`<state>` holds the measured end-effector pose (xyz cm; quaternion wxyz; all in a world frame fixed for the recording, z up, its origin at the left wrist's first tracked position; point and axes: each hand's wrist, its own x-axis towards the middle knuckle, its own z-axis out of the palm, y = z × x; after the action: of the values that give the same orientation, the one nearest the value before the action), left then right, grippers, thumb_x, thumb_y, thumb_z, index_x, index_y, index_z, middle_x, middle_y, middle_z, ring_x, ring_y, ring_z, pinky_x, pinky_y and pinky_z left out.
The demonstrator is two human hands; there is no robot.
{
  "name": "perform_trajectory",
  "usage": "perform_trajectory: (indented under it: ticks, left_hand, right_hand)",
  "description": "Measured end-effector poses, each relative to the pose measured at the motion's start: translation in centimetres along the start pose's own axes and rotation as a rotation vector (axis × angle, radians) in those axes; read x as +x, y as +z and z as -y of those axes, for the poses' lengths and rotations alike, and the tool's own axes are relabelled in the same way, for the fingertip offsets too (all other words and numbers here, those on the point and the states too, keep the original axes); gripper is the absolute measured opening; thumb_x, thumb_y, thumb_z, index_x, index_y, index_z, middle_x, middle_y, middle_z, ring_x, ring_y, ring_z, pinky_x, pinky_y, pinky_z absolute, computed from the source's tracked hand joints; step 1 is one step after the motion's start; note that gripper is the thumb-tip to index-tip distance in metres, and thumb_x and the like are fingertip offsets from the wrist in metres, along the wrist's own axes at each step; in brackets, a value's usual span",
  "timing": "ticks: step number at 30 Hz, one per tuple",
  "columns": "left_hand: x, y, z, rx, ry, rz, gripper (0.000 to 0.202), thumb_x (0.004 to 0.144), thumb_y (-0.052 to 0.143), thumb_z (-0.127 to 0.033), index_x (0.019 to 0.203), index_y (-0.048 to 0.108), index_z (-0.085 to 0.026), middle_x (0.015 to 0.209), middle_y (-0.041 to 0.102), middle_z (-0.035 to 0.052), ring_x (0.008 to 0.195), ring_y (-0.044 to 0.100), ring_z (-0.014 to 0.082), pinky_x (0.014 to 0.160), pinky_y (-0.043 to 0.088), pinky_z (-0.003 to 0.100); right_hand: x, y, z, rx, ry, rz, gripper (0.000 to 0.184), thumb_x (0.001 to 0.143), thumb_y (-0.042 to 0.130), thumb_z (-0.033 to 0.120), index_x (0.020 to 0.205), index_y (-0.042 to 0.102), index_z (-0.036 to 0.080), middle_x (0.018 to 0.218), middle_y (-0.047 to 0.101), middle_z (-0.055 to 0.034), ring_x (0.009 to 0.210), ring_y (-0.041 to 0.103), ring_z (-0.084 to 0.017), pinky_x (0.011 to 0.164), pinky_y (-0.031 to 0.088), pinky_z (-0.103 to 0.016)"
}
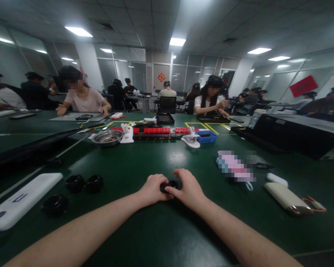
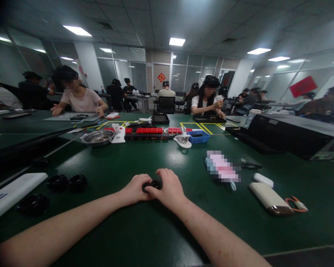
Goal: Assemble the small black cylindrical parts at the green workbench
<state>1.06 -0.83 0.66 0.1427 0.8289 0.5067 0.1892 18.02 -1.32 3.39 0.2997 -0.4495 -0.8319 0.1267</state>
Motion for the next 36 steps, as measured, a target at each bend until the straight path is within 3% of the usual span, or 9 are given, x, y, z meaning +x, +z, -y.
perform_trajectory:
  ticks: [3,6,9,15,20,25,29,32,36]
  left_hand:
    - [0.0,0.0,-0.1,-0.003,-0.003,0.001,0.03,0.061,0.066,-0.045,0.075,0.058,-0.019,0.078,0.056,-0.0008,0.078,0.052,0.0183,0.069,0.036,0.027]
    - [0.0,0.2,0.2,-0.007,0.004,-0.014,0.035,0.06,0.067,-0.047,0.077,0.058,-0.018,0.078,0.056,-0.0003,0.077,0.052,0.0186,0.069,0.036,0.028]
    - [0.0,0.4,0.4,-0.008,0.006,-0.025,0.036,0.057,0.069,-0.047,0.075,0.057,-0.018,0.08,0.056,-0.0005,0.078,0.052,0.0188,0.07,0.035,0.028]
    - [0.0,0.5,0.2,0.007,-0.014,-0.034,0.033,0.058,0.068,-0.046,0.076,0.058,-0.02,0.078,0.056,-0.001,0.077,0.052,0.0183,0.068,0.035,0.026]
    - [-0.1,0.3,0.1,-0.005,-0.042,-0.02,0.039,0.055,0.07,-0.048,0.078,0.058,-0.02,0.083,0.057,-0.0006,0.079,0.052,0.019,0.07,0.035,0.027]
    - [-0.1,0.1,-0.1,0.01,-0.05,-0.008,0.036,0.057,0.069,-0.047,0.078,0.058,-0.02,0.083,0.057,-0.0007,0.08,0.052,0.0188,0.072,0.035,0.027]
    - [-0.2,0.0,-0.2,0.006,-0.046,-0.009,0.039,0.056,0.069,-0.049,0.079,0.058,-0.019,0.083,0.057,-0.0005,0.08,0.052,0.0193,0.072,0.036,0.028]
    - [-0.3,0.0,-0.2,-0.007,-0.046,-0.019,0.041,0.055,0.07,-0.05,0.078,0.058,-0.019,0.084,0.057,-0.0006,0.08,0.052,0.0191,0.072,0.037,0.028]
    - [-0.3,-0.1,-0.2,-0.007,-0.04,-0.014,0.038,0.056,0.07,-0.047,0.079,0.057,-0.019,0.084,0.057,-0.0009,0.08,0.051,0.0185,0.072,0.037,0.028]
  right_hand:
    - [0.0,0.1,0.0,0.044,-0.085,0.077,0.017,0.07,0.059,0.022,0.086,0.059,0.017,0.082,0.062,-0.005,0.081,0.055,-0.021,0.078,0.043,-0.037]
    - [-0.2,0.0,-0.3,0.208,-0.16,0.133,0.043,0.067,0.053,0.009,0.108,0.051,0.019,0.104,0.059,-0.0067,0.098,0.053,-0.02,0.086,0.041,-0.036]
    - [-0.4,0.0,-0.3,0.186,-0.071,0.036,0.049,0.067,0.058,0.017,0.115,0.046,0.017,0.114,0.054,-0.0102,0.104,0.049,-0.024,0.088,0.04,-0.039]
    - [-0.2,0.2,-0.2,0.049,-0.09,0.018,0.009,0.07,0.057,0.02,0.078,0.059,0.019,0.079,0.06,-0.0043,0.082,0.053,-0.021,0.077,0.043,-0.037]
    - [-0.2,0.1,-0.9,0.184,-0.119,0.003,0.037,0.07,0.05,0.015,0.107,0.052,0.019,0.109,0.055,-0.0079,0.104,0.048,-0.022,0.09,0.037,-0.039]
    - [-0.4,0.3,-0.4,0.109,-0.027,-0.07,0.014,0.066,0.06,0.024,0.079,0.057,0.018,0.09,0.055,-0.0064,0.09,0.051,-0.024,0.081,0.042,-0.039]
    - [-0.4,0.4,-0.8,0.271,-0.147,0.079,0.036,0.066,0.047,0.008,0.098,0.057,0.021,0.108,0.053,-0.0062,0.105,0.047,-0.021,0.092,0.037,-0.037]
    - [-0.4,0.4,-1.1,0.282,-0.073,0.014,0.042,0.069,0.049,0.014,0.111,0.049,0.02,0.116,0.049,-0.0083,0.111,0.044,-0.023,0.095,0.033,-0.04]
    - [-0.3,0.4,-0.6,0.17,0.015,-0.052,0.019,0.068,0.06,0.026,0.085,0.054,0.018,0.092,0.054,-0.0064,0.092,0.05,-0.023,0.082,0.041,-0.038]
